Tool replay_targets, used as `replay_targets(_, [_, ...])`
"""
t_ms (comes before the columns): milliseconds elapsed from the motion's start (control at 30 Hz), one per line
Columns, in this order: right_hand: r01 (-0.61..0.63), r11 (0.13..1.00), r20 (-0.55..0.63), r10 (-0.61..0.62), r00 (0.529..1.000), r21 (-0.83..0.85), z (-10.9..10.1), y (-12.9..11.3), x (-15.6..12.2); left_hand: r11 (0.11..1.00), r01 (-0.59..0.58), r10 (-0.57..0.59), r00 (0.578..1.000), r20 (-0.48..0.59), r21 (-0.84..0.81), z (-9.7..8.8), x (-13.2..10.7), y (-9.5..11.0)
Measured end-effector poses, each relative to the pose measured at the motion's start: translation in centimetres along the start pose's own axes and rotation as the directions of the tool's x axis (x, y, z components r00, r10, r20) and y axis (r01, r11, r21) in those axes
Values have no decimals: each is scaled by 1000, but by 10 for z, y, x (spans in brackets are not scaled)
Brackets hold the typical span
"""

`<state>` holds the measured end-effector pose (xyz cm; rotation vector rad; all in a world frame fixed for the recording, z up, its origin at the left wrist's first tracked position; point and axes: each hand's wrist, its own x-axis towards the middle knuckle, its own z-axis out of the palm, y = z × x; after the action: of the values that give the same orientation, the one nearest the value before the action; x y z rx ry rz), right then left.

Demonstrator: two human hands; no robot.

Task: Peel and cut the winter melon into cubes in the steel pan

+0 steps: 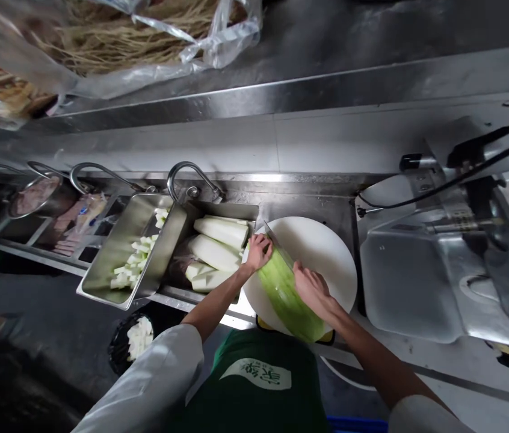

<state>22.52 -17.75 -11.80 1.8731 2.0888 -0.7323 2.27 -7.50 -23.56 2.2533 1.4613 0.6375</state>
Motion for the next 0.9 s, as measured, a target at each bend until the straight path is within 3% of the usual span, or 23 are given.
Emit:
replay_targets(167, [8, 1000, 49, -9, 999, 21, -5, -2, 9, 1000, -6, 6, 1000, -30, 3, 4, -1, -2])
replay_targets(400, [-25, 999, 65, 22, 998, 47, -8, -38, 89, 999, -29, 28, 1000, -7, -33, 8, -4, -4])
replay_targets(500, [-36, 999, 62, 35, 997, 5, 0, -44, 107, 997, -19, 18, 1000, -22, -74, 11, -5, -6])
replay_targets(600, [-41, 999, 70, 43, 997, -27, -3, -45, 108, 995, -13, 9, 999, -32, -100, 12, -5, -7])
replay_targets(767, [18, 999, 85, -16, 996, -32, -29, -41, 101, 992, -6, 2, 999, -34, -126, 11, -5, -6])
replay_targets(900, [43, 997, 151, -33, 988, -64, -32, -15, 56, 985, 13, -25, 997, -70, -169, 14, -5, -5])
